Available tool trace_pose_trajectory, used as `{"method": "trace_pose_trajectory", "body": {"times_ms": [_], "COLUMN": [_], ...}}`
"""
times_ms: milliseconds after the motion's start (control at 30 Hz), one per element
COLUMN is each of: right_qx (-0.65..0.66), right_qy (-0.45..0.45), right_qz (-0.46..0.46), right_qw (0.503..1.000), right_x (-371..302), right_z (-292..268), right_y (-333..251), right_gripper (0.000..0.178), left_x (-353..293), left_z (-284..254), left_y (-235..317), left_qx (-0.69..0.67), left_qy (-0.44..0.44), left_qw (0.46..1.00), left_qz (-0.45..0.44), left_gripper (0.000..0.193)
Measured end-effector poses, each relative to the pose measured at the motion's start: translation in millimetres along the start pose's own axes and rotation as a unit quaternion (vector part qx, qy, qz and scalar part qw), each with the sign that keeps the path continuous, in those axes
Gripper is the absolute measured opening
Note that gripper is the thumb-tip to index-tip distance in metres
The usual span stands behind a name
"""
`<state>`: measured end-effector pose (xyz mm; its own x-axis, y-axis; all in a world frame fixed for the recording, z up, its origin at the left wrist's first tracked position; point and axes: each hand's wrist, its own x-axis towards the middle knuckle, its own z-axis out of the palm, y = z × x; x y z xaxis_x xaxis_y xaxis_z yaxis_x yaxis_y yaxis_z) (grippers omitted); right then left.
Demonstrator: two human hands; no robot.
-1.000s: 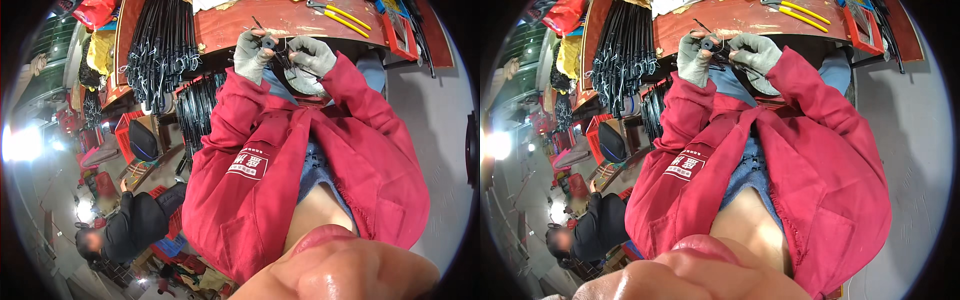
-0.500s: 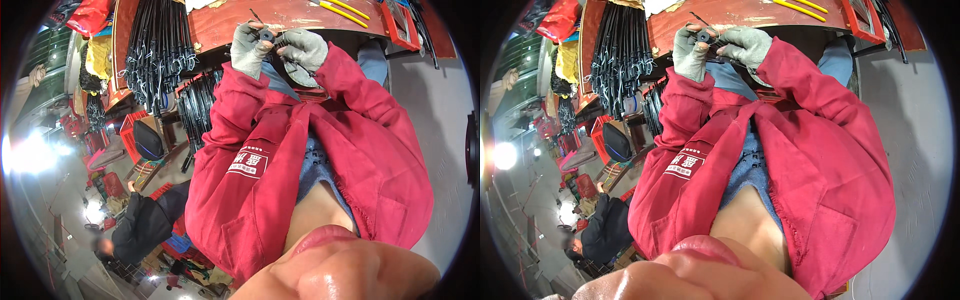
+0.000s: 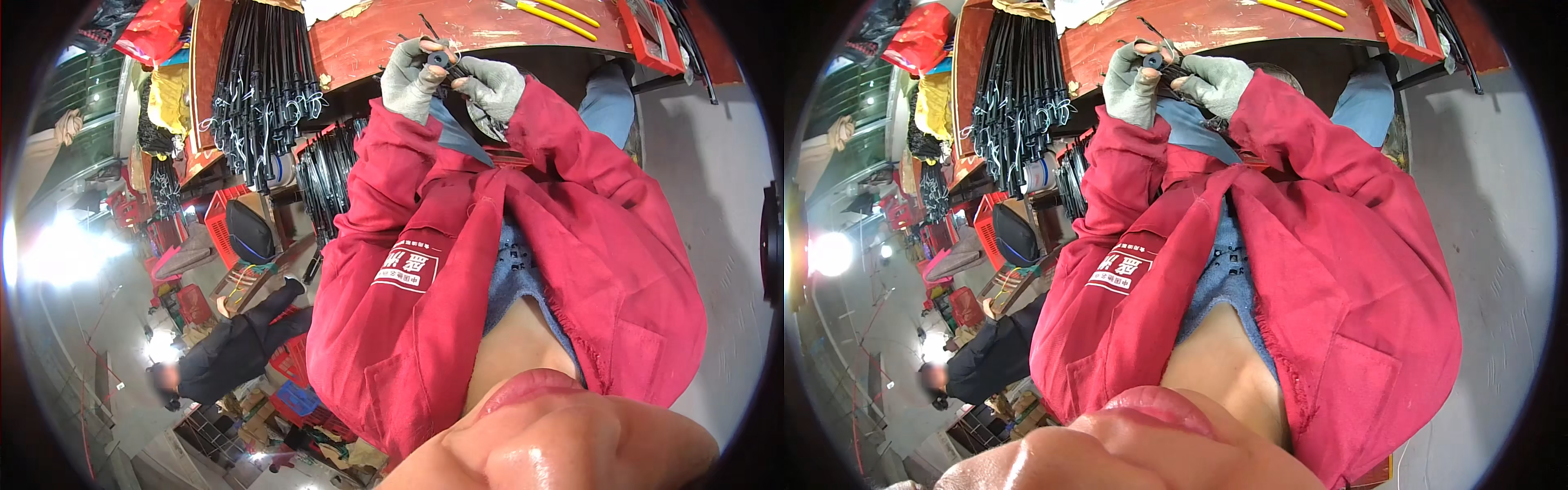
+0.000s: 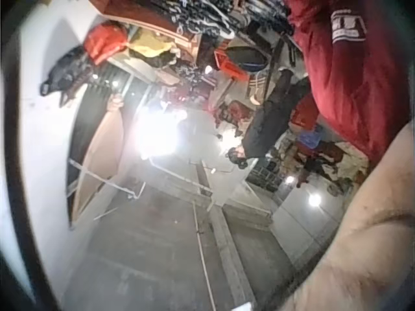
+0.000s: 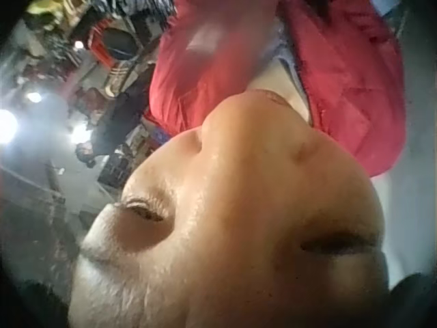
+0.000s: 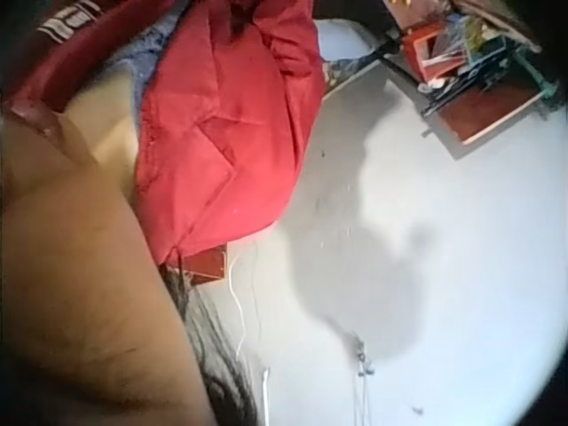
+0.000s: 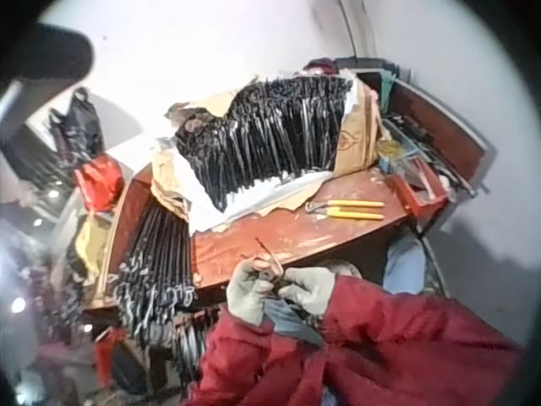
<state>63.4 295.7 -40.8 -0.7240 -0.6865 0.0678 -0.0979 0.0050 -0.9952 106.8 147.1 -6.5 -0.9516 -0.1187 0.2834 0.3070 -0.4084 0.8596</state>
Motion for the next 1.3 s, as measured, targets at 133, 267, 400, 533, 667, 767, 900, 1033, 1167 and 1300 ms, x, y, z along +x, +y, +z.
{"method": "trace_pose_trajectory", "body": {"times_ms": [133,267,400,533,667,767,900,1033,1167,1300], "right_qx": [-0.038,-0.06,-0.066,-0.043,-0.088,0.049,-0.021,-0.01,0.017,-0.019], "right_qy": [0.002,0.001,-0.004,0.018,-0.067,-0.09,-0.104,-0.119,-0.085,-0.041], "right_qz": [0.026,0.027,0.028,0.039,0.014,0.104,0.009,0.021,0.074,0.066], "right_qw": [0.999,0.998,0.997,0.998,0.994,0.989,0.994,0.993,0.993,0.997], "right_x": [1,0,-1,3,5,-2,-16,-1,-19,-26], "right_z": [-8,-10,-16,-9,-44,-63,-55,-45,-48,-30], "right_y": [-13,-7,-5,-22,24,22,33,16,10,17], "right_gripper": [0.016,0.016,0.018,0.022,0.019,0.029,0.031,0.032,0.034,0.034], "left_x": [-1,-3,-4,-9,-9,-1,-15,-19,-24,-17], "left_z": [17,16,14,5,28,34,12,15,31,24], "left_y": [-5,-5,-9,-15,-25,-61,-11,10,3,-18], "left_qx": [0.079,-0.032,-0.125,0.173,0.365,0.126,0.235,0.325,0.389,-0.018], "left_qy": [0.098,0.126,0.115,0.065,0.139,0.18,0.196,0.139,0.044,0.166], "left_qw": [0.991,0.991,0.984,0.981,0.913,0.975,0.946,0.927,0.913,0.981], "left_qz": [0.034,-0.023,-0.06,0.065,0.115,0.044,0.104,0.126,0.115,-0.104], "left_gripper": [0.038,0.04,0.043,0.049,0.027,0.006,0.005,0.005,0.006,0.004]}}
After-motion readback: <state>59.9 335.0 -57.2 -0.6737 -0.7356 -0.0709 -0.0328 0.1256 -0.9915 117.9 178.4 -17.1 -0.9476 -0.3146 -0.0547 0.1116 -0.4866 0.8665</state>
